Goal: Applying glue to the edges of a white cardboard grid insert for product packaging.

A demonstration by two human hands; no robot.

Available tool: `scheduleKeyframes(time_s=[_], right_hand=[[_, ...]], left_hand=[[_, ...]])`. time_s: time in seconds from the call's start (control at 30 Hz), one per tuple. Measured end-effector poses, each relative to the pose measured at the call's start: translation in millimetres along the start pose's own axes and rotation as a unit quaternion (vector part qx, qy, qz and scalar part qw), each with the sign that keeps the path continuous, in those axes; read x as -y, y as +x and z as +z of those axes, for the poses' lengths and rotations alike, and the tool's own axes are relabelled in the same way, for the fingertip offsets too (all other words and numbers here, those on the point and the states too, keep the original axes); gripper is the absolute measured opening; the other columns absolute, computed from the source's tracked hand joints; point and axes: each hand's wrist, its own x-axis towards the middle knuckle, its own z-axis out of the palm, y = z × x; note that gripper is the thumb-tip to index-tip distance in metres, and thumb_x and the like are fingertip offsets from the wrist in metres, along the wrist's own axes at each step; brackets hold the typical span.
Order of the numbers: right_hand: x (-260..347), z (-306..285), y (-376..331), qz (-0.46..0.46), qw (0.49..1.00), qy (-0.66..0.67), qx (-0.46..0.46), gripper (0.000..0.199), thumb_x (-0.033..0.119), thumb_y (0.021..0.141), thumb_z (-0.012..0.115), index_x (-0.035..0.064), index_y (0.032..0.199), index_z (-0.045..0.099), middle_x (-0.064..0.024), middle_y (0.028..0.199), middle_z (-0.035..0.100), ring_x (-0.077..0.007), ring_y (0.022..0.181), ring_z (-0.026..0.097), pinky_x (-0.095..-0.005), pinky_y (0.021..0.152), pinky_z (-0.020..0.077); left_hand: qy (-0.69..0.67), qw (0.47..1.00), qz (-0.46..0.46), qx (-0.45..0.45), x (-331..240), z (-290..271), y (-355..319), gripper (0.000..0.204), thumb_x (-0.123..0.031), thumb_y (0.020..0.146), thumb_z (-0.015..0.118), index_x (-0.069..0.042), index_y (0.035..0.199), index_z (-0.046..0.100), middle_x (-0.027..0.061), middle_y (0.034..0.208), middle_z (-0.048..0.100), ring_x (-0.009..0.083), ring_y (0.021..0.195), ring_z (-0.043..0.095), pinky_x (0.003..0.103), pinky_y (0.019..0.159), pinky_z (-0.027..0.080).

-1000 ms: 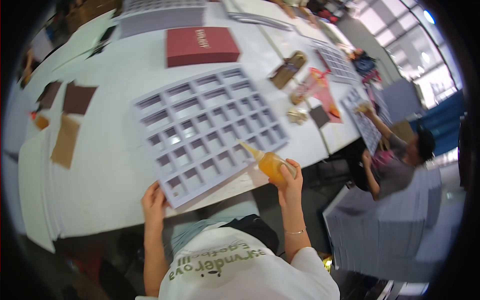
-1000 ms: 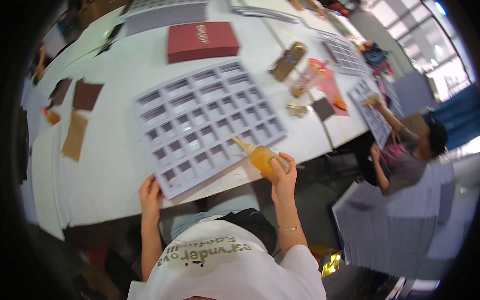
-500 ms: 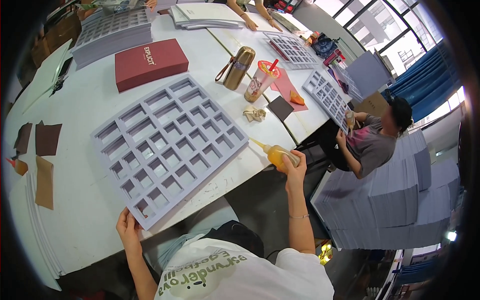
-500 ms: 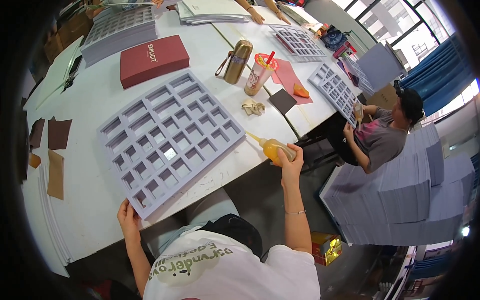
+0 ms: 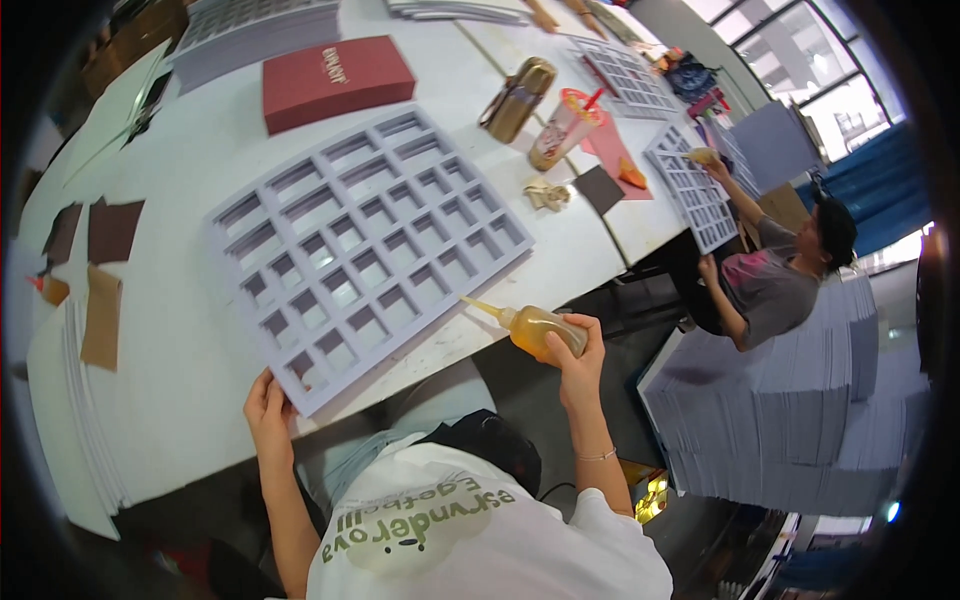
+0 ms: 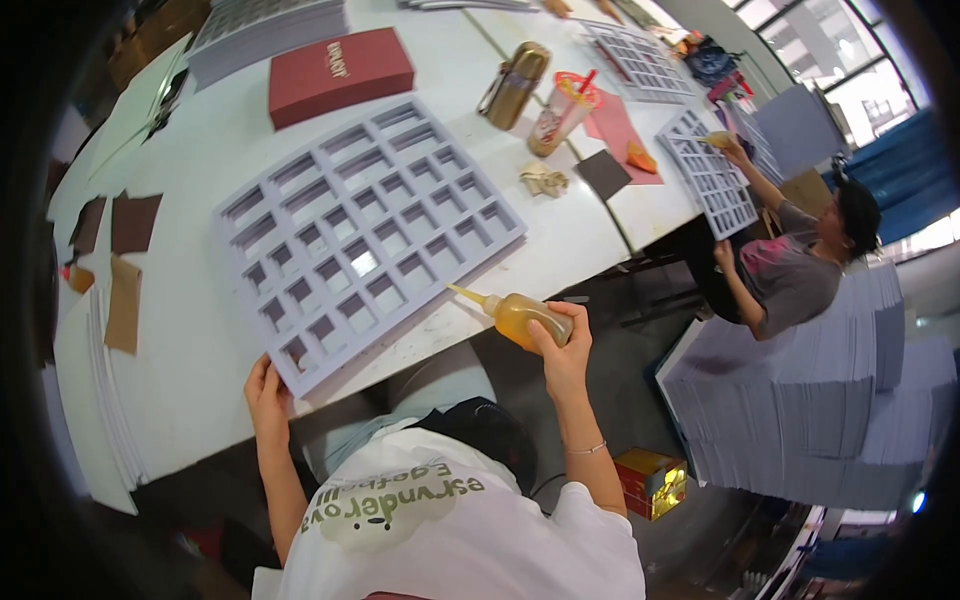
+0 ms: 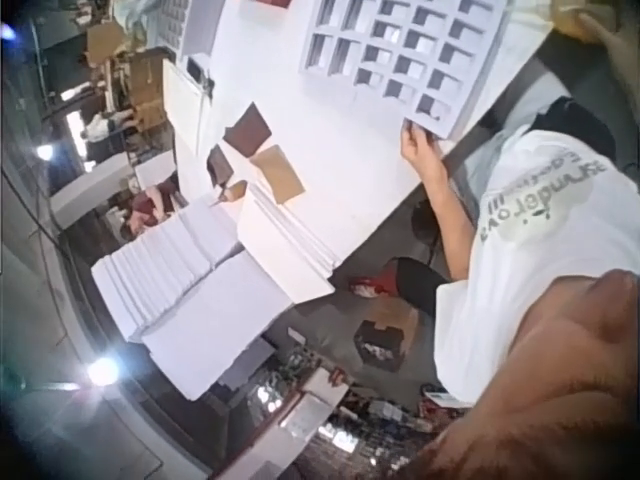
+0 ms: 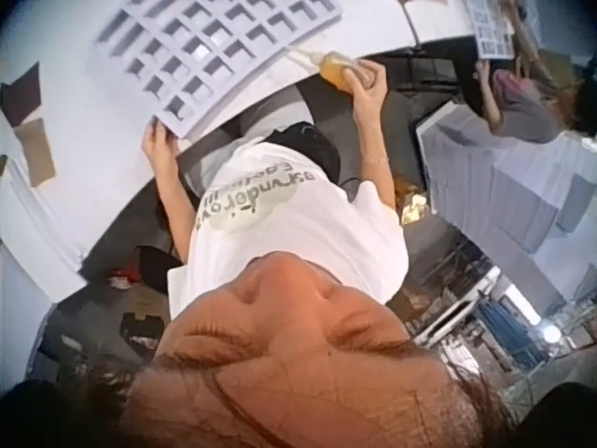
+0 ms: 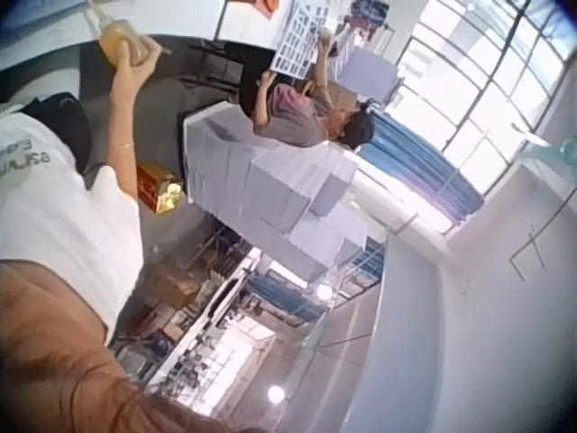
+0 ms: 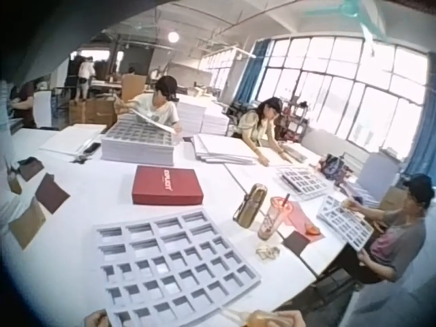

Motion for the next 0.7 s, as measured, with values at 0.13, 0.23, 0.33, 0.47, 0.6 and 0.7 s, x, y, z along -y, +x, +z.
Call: scheduleKeyframes(time_s=[0.13,0.23,0.33,0.47,0.6,0.7], right_hand=[[0,25,-33,0.012,0.999,0.000,0.044,0.033,0.002,0.080,0.070,0.0036,0.107,0.051,-0.0063,0.100,0.057,-0.0131,0.091,0.058,-0.0258,0.079,0.0497],[-7,43,-51,-0.022,0.995,-0.032,0.093,0.034,0.002,0.079,0.071,0.0037,0.108,0.052,-0.0086,0.107,0.057,-0.0147,0.097,0.056,-0.0265,0.085,0.0462],[-4,66,-66,-0.015,0.988,-0.042,0.148,0.035,0.001,0.078,0.071,0.0042,0.107,0.052,-0.0107,0.113,0.054,-0.0163,0.102,0.054,-0.0284,0.089,0.0447],[0,90,-82,-0.034,0.976,-0.039,0.210,0.037,-0.001,0.075,0.072,0.0038,0.106,0.052,-0.0112,0.113,0.051,-0.0178,0.104,0.053,-0.0302,0.089,0.0451],[4,109,-95,0.039,0.967,0.005,0.253,0.037,0.006,0.078,0.073,0.0043,0.108,0.052,-0.0088,0.111,0.055,-0.0175,0.103,0.054,-0.0298,0.090,0.0447],[-9,120,-81,0.140,0.945,0.164,0.246,0.037,0.008,0.080,0.072,0.0053,0.110,0.051,-0.0098,0.113,0.057,-0.0170,0.102,0.056,-0.0309,0.087,0.0487]], left_hand=[[0.011,1.000,0.000,0.017,2,-3,1,0.034,-0.014,0.097,0.048,0.007,0.124,0.050,0.0103,0.098,0.064,0.0172,0.079,0.065,0.025,0.065,0.051],[0.011,1.000,-0.002,0.013,-2,1,-1,0.034,-0.014,0.097,0.047,0.007,0.124,0.049,0.0113,0.098,0.064,0.0178,0.080,0.065,0.025,0.062,0.050],[0.010,1.000,-0.003,0.012,-5,1,1,0.034,-0.015,0.098,0.046,0.007,0.124,0.049,0.0126,0.098,0.065,0.0178,0.079,0.066,0.025,0.058,0.049],[-0.028,0.998,0.008,0.053,-7,4,7,0.036,-0.018,0.100,0.043,0.007,0.123,0.051,0.0105,0.093,0.065,0.0165,0.076,0.066,0.024,0.053,0.050],[-0.040,0.999,-0.004,0.035,-8,7,4,0.042,-0.027,0.098,0.049,0.003,0.128,0.051,-0.0023,0.078,0.052,0.0060,0.064,0.043,0.023,0.057,0.043],[0.034,0.999,0.004,0.010,-16,2,-4,0.056,-0.014,0.091,0.056,0.004,0.140,0.035,0.0046,0.094,0.063,0.0080,0.071,0.056,0.022,0.053,0.044]])
